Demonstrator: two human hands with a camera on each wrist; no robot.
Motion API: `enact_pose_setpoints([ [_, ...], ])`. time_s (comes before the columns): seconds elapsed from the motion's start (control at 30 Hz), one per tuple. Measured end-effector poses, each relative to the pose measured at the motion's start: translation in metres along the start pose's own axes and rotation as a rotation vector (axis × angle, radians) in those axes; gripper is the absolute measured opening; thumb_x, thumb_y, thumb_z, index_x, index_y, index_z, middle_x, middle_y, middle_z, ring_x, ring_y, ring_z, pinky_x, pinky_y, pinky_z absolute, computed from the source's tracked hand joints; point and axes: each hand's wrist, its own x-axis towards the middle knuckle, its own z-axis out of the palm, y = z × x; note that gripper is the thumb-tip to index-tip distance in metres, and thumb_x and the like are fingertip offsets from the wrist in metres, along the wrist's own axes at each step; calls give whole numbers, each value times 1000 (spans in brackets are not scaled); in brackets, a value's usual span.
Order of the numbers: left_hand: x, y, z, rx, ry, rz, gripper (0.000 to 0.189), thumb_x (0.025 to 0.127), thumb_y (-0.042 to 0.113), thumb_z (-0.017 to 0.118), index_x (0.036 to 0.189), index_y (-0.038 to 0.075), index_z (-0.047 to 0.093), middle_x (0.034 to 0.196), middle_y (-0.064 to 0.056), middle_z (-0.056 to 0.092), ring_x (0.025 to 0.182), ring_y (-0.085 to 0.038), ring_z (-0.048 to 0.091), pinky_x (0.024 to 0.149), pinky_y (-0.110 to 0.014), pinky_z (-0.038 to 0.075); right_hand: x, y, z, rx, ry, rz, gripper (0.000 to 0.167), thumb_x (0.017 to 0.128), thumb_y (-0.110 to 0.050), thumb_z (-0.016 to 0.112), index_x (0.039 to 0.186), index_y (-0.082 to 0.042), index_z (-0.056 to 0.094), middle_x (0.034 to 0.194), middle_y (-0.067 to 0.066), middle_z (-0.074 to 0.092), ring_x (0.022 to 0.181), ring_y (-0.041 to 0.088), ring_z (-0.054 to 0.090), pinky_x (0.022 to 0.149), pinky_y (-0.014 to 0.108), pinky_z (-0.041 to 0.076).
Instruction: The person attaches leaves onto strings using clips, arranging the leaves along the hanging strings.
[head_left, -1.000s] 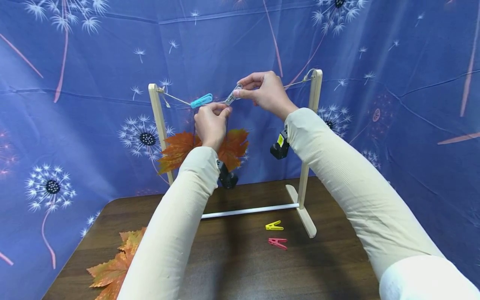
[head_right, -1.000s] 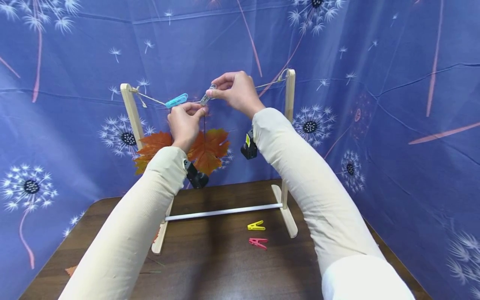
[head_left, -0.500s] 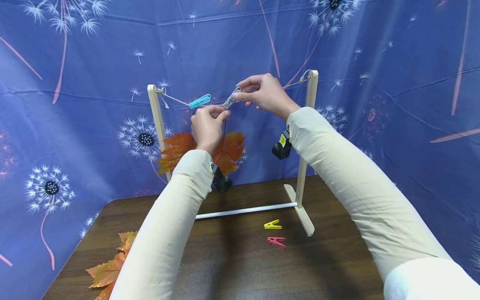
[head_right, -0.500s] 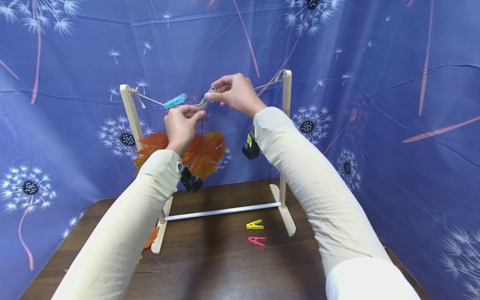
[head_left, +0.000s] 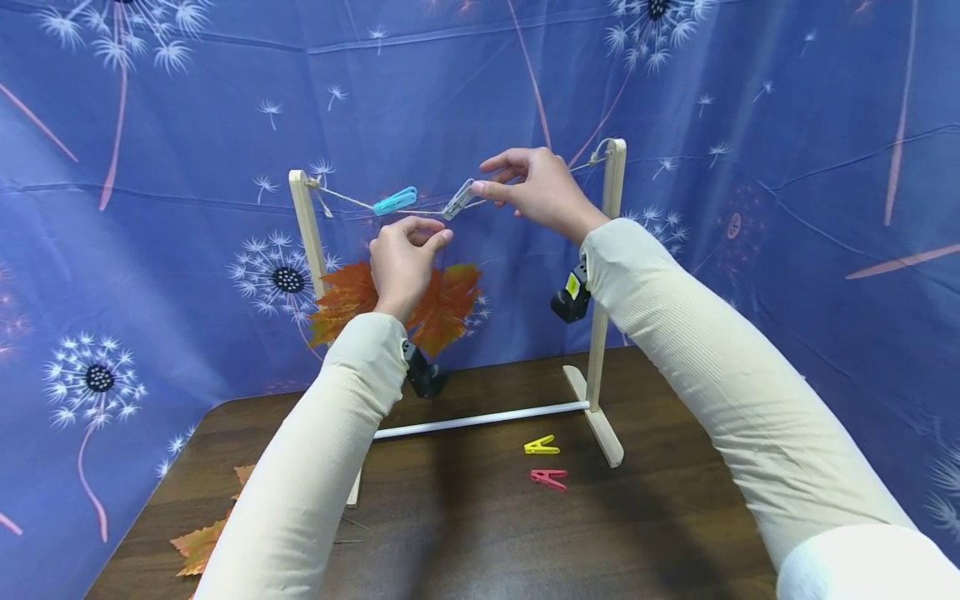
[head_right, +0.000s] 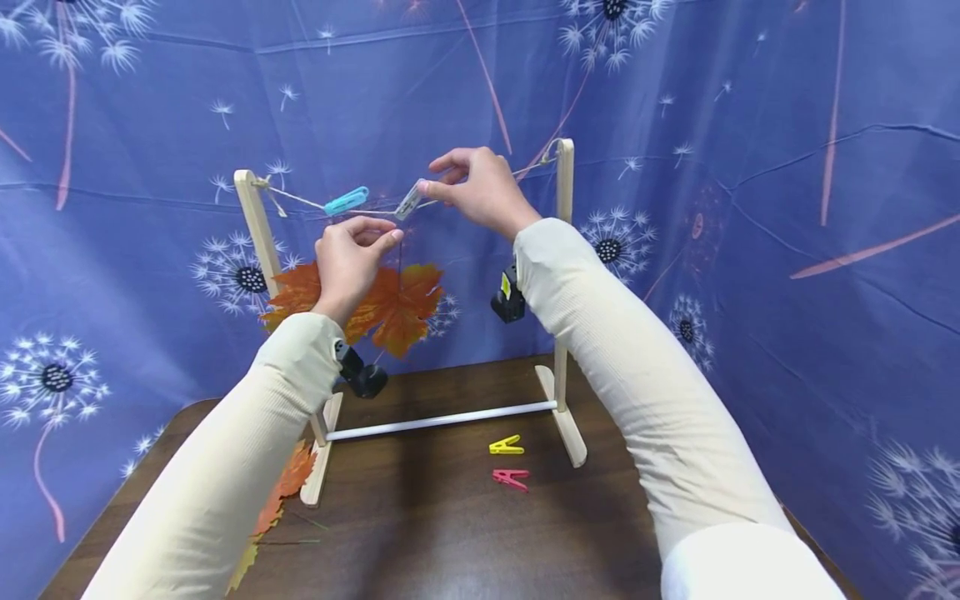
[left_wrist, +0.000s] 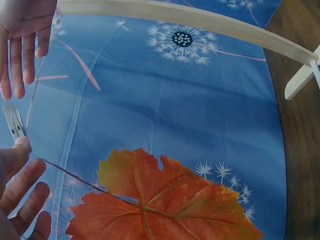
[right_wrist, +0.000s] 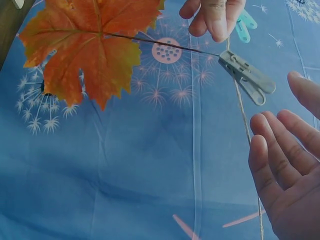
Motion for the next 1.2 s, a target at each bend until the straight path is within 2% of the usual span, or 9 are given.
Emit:
enact_pose_setpoints([
  [0.07,-2,-1,-2,-18,-14,17,25,93,30,76,111,13,79,99,-6,78,93,-23,68,88,-38,47,-3,1,0,9,3,-2,49,98,-40,68,140,-16,62,124,4,69,110,21,65,82,33,53],
  [0.2,-7,-3,-6,-58,-29,45,25,93,28,77,111,11,78,99,-8,78,93,-25,70,94,-39,46,-7,3,2,25,5,-7,47,98,-38,69,138,-16,63,124,3,69,107,17,64,85,33,53],
  [0.4,-14,-9,-16,-98,-56,74,27,94,27,76,113,9,77,99,-11,77,90,-24,71,88,-39,51,-12,9,5,51,7,-9,45,97,-35,71,136,-13,65,125,6,70,108,20,64,90,36,52],
  [0.67,-29,-21,-29,-122,-108,88,23,94,22,76,112,7,76,97,-11,77,91,-22,70,82,-36,50,-26,22,4,77,-12,4,44,97,-34,72,135,-12,66,123,7,70,108,17,65,94,39,51],
  [0.8,-35,-29,-39,-114,-135,102,22,94,21,76,111,7,76,98,-12,77,92,-23,70,80,-36,50,-33,28,3,81,-23,17,44,97,-34,71,135,-13,65,123,6,69,109,19,65,95,40,51],
  [0.9,-39,-37,-47,-98,-157,107,24,94,20,76,113,5,75,101,-14,77,95,-25,71,84,-39,52,-39,33,4,86,-30,11,43,97,-33,72,135,-13,66,123,7,70,109,21,65,93,40,51],
  [1.03,-46,-46,-58,-79,-192,87,27,96,21,74,117,5,74,103,-14,76,96,-27,72,86,-42,54,-48,40,5,84,-44,12,44,97,-33,72,135,-13,65,123,6,70,109,20,64,91,39,51],
  [1.2,-53,-57,-70,-47,-217,80,29,96,24,73,119,6,73,104,-13,76,98,-25,72,83,-37,53,-59,52,6,88,-53,19,43,97,-33,72,134,-12,66,123,6,70,111,18,63,94,41,49],
])
